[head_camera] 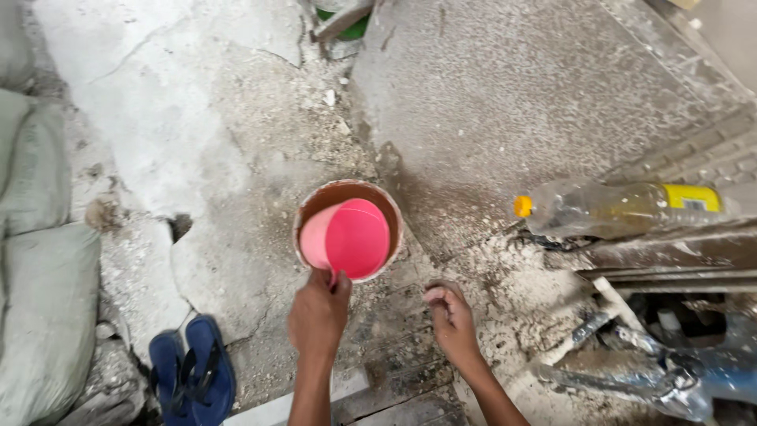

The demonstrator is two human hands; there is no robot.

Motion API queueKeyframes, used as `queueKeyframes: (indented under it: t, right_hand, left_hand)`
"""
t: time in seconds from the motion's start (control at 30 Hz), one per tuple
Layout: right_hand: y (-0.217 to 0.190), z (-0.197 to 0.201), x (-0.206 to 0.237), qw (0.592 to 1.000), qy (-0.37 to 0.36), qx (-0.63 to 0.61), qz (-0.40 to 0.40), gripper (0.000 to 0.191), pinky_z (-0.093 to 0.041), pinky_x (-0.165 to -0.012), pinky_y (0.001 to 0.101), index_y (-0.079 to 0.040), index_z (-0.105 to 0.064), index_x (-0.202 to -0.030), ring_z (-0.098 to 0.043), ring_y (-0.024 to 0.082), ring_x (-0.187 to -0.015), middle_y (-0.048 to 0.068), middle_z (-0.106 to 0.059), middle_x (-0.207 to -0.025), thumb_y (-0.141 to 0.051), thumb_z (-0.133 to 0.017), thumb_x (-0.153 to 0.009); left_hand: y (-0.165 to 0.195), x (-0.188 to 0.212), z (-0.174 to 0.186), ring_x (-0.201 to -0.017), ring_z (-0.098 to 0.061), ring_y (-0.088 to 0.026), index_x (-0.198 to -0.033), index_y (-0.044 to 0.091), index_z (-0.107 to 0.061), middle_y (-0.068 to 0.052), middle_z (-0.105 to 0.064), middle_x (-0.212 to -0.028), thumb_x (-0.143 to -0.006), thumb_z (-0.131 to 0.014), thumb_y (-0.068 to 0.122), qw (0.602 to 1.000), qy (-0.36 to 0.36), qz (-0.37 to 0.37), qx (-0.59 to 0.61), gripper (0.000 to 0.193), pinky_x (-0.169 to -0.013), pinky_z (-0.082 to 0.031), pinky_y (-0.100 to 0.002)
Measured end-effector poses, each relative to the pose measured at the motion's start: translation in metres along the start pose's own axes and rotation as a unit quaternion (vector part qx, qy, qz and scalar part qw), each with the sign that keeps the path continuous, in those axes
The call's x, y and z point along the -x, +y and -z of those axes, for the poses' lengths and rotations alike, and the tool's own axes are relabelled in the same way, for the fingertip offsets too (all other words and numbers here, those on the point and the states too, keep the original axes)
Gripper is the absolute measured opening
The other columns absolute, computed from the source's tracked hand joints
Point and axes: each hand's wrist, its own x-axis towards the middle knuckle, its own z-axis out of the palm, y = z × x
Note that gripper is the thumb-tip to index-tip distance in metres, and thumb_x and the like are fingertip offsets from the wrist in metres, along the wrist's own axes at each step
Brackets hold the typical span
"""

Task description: The person breaks apart white plaster chunks in a clay bowl by hand, carries the bowl to a water tap, pours water from a pink plastic cup into the bowl, then scoops additional plaster powder from a green sack into the bowl with their hand.

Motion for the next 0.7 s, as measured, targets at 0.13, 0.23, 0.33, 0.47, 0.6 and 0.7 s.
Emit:
queueKeyframes:
  t: [0.13, 0.23, 0.33, 0.47, 0.6, 0.7]
  right_hand:
    - [-0.012, -0.029, -0.015, 0.987, -0.089, 0.003, -0.135, 0.016, -0.048, -0.084, 0.0335, -0.009, -0.067, -0.107, -0.061, 0.02, -0.094, 0.007, -0.066, -0.108, -0.01, -0.052, -0.101]
    - [-0.02, -0.038, -0.025, 0.965, -0.162, 0.049, -0.202, 0.02, -0.051, -0.092, 0.0316, -0.012, -0.068, -0.114, -0.065, 0.016, -0.101, 0.005, -0.069, -0.108, -0.017, -0.052, -0.103]
    - [-0.03, -0.04, -0.033, 0.952, -0.191, 0.085, -0.226, 0.025, -0.052, -0.093, 0.0327, -0.011, -0.067, -0.117, -0.066, 0.016, -0.101, 0.003, -0.071, -0.108, -0.022, -0.048, -0.104]
    - [-0.04, -0.04, -0.038, 0.939, -0.182, 0.119, -0.267, 0.026, -0.053, -0.09, 0.0388, -0.012, -0.068, -0.12, -0.064, 0.025, -0.098, 0.01, -0.07, -0.106, -0.02, -0.049, -0.104]
    - [-0.04, -0.032, -0.042, 0.949, -0.141, 0.097, -0.265, 0.025, -0.056, -0.092, 0.0333, -0.011, -0.066, -0.119, -0.069, 0.018, -0.106, 0.006, -0.073, -0.111, -0.019, -0.048, -0.104]
    - [-0.034, -0.018, -0.046, 0.953, -0.093, 0.074, -0.28, 0.024, -0.057, -0.089, 0.0338, -0.011, -0.066, -0.117, -0.07, 0.019, -0.105, 0.006, -0.073, -0.111, -0.018, -0.048, -0.104]
  left_hand:
    - [-0.02, -0.029, 0.024, -0.083, -0.073, -0.04, -0.102, 0.012, -0.069, -0.017, -0.076, -0.089, -0.093, -0.064, 0.043, 0.993, 0.104, -0.024, -0.047, 0.032, -0.07, -0.055, -0.054]
    - [-0.034, -0.053, 0.034, -0.082, -0.073, -0.041, -0.103, 0.012, -0.068, -0.017, -0.076, -0.09, -0.094, -0.064, 0.042, 0.987, 0.148, -0.019, -0.061, 0.032, -0.071, -0.055, -0.054]
    - [-0.045, -0.073, 0.039, -0.081, -0.072, -0.042, -0.102, 0.009, -0.066, -0.016, -0.076, -0.092, -0.096, -0.064, 0.042, 0.98, 0.17, -0.031, -0.095, 0.033, -0.07, -0.054, -0.055]
    - [-0.052, -0.091, 0.035, -0.079, -0.072, -0.042, -0.101, 0.008, -0.063, -0.016, -0.075, -0.093, -0.097, -0.063, 0.04, 0.973, 0.189, -0.07, -0.111, 0.033, -0.068, -0.054, -0.055]
    - [-0.049, -0.097, 0.028, -0.075, -0.071, -0.042, -0.102, 0.01, -0.063, -0.015, -0.075, -0.095, -0.097, -0.063, 0.034, 0.969, 0.202, -0.102, -0.102, 0.025, -0.065, -0.054, -0.054]
    - [-0.044, -0.095, 0.022, -0.073, -0.072, -0.039, -0.102, 0.01, -0.063, -0.013, -0.074, -0.096, -0.097, -0.063, 0.031, 0.963, 0.211, -0.138, -0.098, 0.021, -0.063, -0.054, -0.052]
